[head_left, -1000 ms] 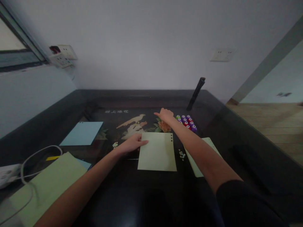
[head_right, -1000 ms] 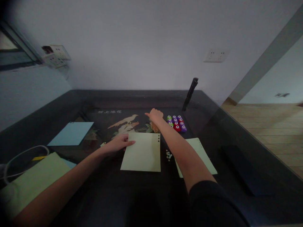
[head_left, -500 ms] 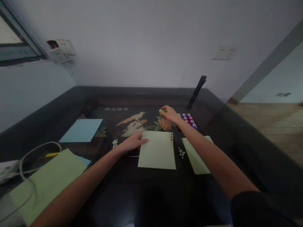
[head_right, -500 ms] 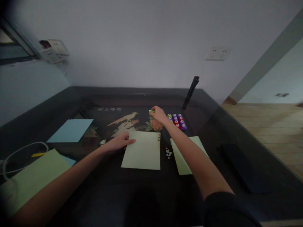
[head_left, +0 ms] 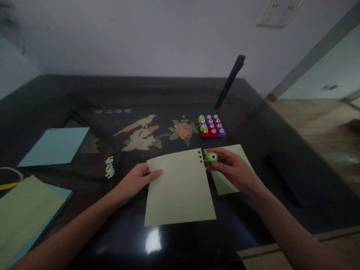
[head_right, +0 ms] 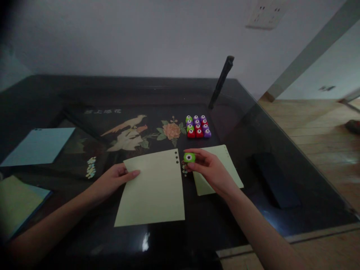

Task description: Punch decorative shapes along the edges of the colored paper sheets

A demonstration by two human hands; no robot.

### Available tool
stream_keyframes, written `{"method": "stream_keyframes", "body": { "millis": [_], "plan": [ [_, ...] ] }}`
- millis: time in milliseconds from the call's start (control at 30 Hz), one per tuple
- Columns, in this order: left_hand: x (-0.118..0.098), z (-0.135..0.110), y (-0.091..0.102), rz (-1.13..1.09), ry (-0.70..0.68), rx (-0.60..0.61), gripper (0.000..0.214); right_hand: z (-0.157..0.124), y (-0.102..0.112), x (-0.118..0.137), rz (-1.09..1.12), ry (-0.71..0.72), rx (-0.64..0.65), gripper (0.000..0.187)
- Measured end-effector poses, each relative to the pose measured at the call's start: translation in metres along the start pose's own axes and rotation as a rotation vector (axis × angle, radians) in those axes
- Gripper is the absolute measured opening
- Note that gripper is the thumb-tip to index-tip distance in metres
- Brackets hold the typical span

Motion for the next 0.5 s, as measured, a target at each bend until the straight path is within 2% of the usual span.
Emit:
{"method": "stream_keyframes", "body": {
  "millis": [167, 233, 333, 500],
  "plan": [
    [-0.001, -0.004, 0.000, 0.133, 0.029, -0.073, 0.022, -0.005, -0.005, -0.008, 0.085, -0.028, 0.005, 0.032],
    [-0.002, -0.004, 0.000, 0.213, 0.022, -0.068, 0.021, -0.006, -0.006, -0.011, 0.050, -0.031, -0.031, 0.027],
    [-0.003, -0.004, 0.001, 0.302, 0.008, -0.055, 0.025, -0.007, -0.010, -0.013, -0.011, -0.092, -0.017, 0.032],
    [-0.002, -0.005, 0.003, 0.318, 0.016, -0.057, 0.024, -0.009, -0.012, -0.012, -0.053, -0.164, 0.017, 0.030]
  ]
}}
Point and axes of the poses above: each hand's wrist, its own z-axis towards the middle knuckle, its own y-axis out of the back of the hand, x = y × z, the point moved 2 cm from there along z, towards the middle knuckle, and after that the axes turned 8 degrees about -z, right-handed, at the moved point
